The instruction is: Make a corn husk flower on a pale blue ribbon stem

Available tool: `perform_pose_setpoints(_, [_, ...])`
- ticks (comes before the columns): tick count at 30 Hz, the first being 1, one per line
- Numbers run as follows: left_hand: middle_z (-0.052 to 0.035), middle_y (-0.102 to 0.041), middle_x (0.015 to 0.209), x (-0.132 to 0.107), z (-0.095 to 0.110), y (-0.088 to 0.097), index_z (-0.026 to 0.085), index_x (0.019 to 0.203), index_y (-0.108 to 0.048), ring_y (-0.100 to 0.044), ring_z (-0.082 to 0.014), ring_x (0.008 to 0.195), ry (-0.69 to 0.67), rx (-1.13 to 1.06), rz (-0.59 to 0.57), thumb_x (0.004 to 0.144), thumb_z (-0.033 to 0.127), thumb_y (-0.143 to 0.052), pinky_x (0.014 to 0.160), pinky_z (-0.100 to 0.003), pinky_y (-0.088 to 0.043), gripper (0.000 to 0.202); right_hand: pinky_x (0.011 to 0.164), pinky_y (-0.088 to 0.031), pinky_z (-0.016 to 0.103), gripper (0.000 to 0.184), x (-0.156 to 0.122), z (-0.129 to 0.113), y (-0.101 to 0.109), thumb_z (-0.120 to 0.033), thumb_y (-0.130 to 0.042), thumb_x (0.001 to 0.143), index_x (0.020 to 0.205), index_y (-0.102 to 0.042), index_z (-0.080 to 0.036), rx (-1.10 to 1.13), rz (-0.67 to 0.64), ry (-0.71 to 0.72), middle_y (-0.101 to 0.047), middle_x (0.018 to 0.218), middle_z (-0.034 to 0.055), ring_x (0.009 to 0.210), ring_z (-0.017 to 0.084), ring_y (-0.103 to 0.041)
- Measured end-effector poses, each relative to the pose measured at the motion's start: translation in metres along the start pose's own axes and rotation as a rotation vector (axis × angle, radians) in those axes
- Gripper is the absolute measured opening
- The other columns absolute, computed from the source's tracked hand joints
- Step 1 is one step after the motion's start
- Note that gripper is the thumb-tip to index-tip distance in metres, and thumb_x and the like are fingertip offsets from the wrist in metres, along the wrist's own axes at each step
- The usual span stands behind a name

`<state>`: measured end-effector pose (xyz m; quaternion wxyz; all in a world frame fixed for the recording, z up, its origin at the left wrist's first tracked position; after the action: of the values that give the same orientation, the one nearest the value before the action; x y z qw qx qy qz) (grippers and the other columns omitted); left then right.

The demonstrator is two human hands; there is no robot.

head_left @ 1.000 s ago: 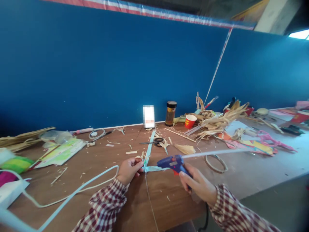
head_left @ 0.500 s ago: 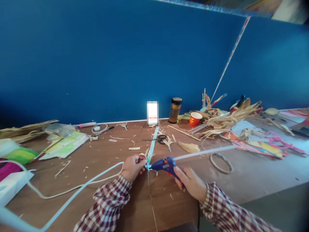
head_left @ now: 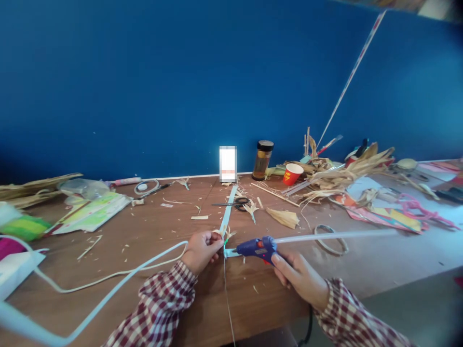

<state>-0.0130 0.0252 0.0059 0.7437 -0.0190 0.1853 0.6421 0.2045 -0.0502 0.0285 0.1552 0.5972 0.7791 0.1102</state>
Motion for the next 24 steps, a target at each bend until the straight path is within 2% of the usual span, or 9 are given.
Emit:
perform_pose_setpoints(4, [0.0058,-0.055,0.047,0.0,0.0,0.0,0.017,0.065,-0.058,-0.049,-0.0079,0.036,-0.005,0.004,0.004,0.058,0.032,-0.066,0.035,-0.017,-0.035,0.018,0.045,-0.029,0.022,0.041,0.003,-0.005,-0.008,-0.052,-0.035,0.086,0.065,-0.047,-0.019,0.003,-0.015,0.037,-0.042,0.047,-0.0041,0.043,0.01,-0.037])
perform_pose_setpoints(8, [0.0055,-0.056,0.047,0.0,0.0,0.0,0.017,0.065,-0.059,-0.049,-0.0086,0.036,-0.006,0.018,0.007,0.059,0.031,-0.065,0.035,-0.018,-0.035,0.016,0.043,-0.026,0.021,0.043,0.007,-0.003,-0.014,-0.052,-0.033,0.087,0.072,-0.051,-0.017,-0.001,-0.031,0.013,-0.042,0.048,-0.0042,0.042,0.009,-0.036])
perform_pose_setpoints(15, [0.0049,-0.056,0.049,0.002,-0.003,0.0,0.017,0.068,-0.059,-0.051,-0.0092,0.038,-0.004,0.04,0.012,0.061,0.027,-0.063,0.035,-0.018,-0.037,0.013,0.046,-0.027,0.023,0.043,0.01,-0.003,-0.01,-0.049,-0.035,0.088,0.059,-0.046,-0.018,-0.11,0.011,0.059,-0.043,0.048,-0.0035,0.046,0.01,-0.039])
perform_pose_setpoints(24, [0.0051,-0.055,0.052,0.003,-0.006,-0.001,0.017,0.071,-0.057,-0.051,-0.0089,0.039,-0.017,0.07,0.0,0.065,0.025,-0.06,0.036,-0.018,-0.038,0.011,0.05,-0.031,0.023,0.043,0.009,-0.007,-0.008,-0.047,-0.032,0.089,0.06,-0.044,-0.018,-0.233,0.011,0.07,-0.046,0.051,-0.0025,0.05,0.011,-0.041])
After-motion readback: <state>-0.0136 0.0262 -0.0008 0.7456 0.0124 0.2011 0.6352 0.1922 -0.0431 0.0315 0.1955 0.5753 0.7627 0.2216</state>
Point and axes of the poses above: each hand's wrist, its own x-axis towards the middle knuckle, its own y-axis out of the back of the hand, z = x × y, the point moved 5 cm from there along x, towards the middle knuckle
